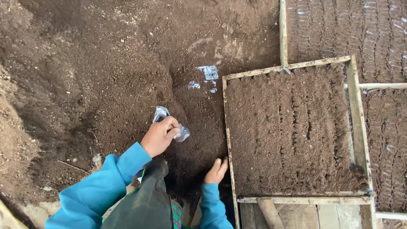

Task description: The person opens small plastic packets and pours seeds into pre-made furrows in a wooden seed tray filled with soil. They repeat this process across multiple trays, occasionally adjusting the soil with their hands.

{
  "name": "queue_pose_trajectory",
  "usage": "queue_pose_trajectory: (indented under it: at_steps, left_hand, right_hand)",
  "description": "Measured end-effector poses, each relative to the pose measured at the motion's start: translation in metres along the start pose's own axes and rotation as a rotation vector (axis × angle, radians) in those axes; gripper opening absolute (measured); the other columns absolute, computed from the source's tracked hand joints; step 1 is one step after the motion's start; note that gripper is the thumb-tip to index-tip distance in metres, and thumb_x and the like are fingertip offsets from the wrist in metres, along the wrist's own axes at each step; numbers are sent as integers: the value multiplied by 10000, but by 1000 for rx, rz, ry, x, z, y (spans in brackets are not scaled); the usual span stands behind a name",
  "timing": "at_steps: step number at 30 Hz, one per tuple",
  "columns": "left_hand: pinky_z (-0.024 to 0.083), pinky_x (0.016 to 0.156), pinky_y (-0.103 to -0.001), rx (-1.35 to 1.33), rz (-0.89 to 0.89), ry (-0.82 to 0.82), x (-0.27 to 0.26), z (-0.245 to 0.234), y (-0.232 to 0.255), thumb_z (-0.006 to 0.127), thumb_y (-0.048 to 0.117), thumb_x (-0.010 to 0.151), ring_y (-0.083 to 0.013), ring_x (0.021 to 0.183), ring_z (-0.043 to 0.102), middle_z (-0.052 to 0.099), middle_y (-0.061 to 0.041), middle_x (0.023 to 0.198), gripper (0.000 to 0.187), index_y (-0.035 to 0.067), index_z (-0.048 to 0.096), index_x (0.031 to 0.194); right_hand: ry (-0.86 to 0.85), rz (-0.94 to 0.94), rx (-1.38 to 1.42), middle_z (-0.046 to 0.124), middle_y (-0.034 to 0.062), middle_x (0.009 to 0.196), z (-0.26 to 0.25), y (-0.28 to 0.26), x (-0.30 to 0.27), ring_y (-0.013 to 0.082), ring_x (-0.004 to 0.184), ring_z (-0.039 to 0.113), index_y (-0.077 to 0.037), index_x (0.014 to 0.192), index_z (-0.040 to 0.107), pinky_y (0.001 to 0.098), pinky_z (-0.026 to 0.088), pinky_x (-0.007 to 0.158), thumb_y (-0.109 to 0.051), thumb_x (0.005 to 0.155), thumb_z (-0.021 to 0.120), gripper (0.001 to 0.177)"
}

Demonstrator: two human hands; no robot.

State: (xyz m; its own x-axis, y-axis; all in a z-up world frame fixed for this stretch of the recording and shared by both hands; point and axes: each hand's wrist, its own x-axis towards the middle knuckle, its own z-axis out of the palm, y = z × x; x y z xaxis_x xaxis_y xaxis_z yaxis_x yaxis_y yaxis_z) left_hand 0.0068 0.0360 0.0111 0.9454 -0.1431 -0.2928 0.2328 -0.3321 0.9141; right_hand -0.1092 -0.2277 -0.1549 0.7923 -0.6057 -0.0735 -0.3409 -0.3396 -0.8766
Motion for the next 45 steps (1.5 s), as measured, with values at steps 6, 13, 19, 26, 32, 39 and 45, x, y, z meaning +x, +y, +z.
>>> queue_pose_trajectory:
  at_steps: [6, 13, 19, 26, 32, 39, 45]
  left_hand:
    - [524, 569, -413, 462, 259, -43, 2, 17, -4, 438, 127, 1016, -291, 668, 656, 623, -134, 738, 38, 95, 447, 998]
    - [524, 505, -423, 629, 361, 91, -10, 14, 30, 527, 150, 945, -284, 638, 648, 575, -64, 830, 40, 147, 566, 953]
    - [456, 498, -409, 168, 241, -216, -4, 32, 20, 519, 98, 923, -272, 574, 570, 568, -67, 673, 92, 120, 564, 846]
    - [461, 908, -425, 732, 457, -513, 23, 54, -17, 572, 236, 959, -244, 744, 593, 629, -100, 742, 206, 124, 703, 846]
    - [573, 702, -452, 462, 357, -278, 23, 34, 1, 564, 276, 966, -320, 777, 666, 663, -90, 899, 192, 168, 719, 930]
    - [546, 765, -466, 221, 481, -337, 39, 60, -9, 618, 224, 927, -317, 874, 628, 672, -84, 867, 107, 160, 695, 890]
    - [526, 763, -461, 637, 660, -206, 22, 49, 20, 546, 237, 970, -328, 849, 592, 606, -123, 836, 190, 120, 682, 906]
  right_hand:
    - [26, 98, 135, 480, 353, 1376, 46, -25, 53, 417, 1309, 460, 97, 1376, 495, 463, 318, 1171, -281, 1020, 562, 524]
    - [-198, 112, 95, 396, 239, 1484, 39, 4, 64, 337, 1396, 371, -1, 1454, 423, 419, 282, 1210, -376, 1039, 444, 559]
    - [-381, 236, 290, 296, 268, 1538, 66, -54, 100, 398, 1437, 253, 32, 1475, 377, 484, 198, 1253, -281, 1031, 495, 556]
    - [-863, 226, 406, 526, 258, 1379, 7, -243, 77, 418, 1374, 382, -5, 1274, 616, 575, 310, 1164, -391, 1007, 382, 524]
    - [-916, -355, -45, 416, 277, 1463, 30, -230, 133, 393, 1398, 345, 56, 1402, 460, 517, 229, 1202, -306, 1059, 314, 520]
    - [-934, 652, -5, 254, 111, 1596, 100, -219, 137, 387, 1468, 186, -171, 1500, 429, 706, 236, 1109, -593, 894, 642, 768]
    - [-999, 192, -5, 365, 203, 1518, 67, -212, 134, 398, 1463, 214, -49, 1445, 461, 590, 124, 1225, -522, 1052, 241, 653]
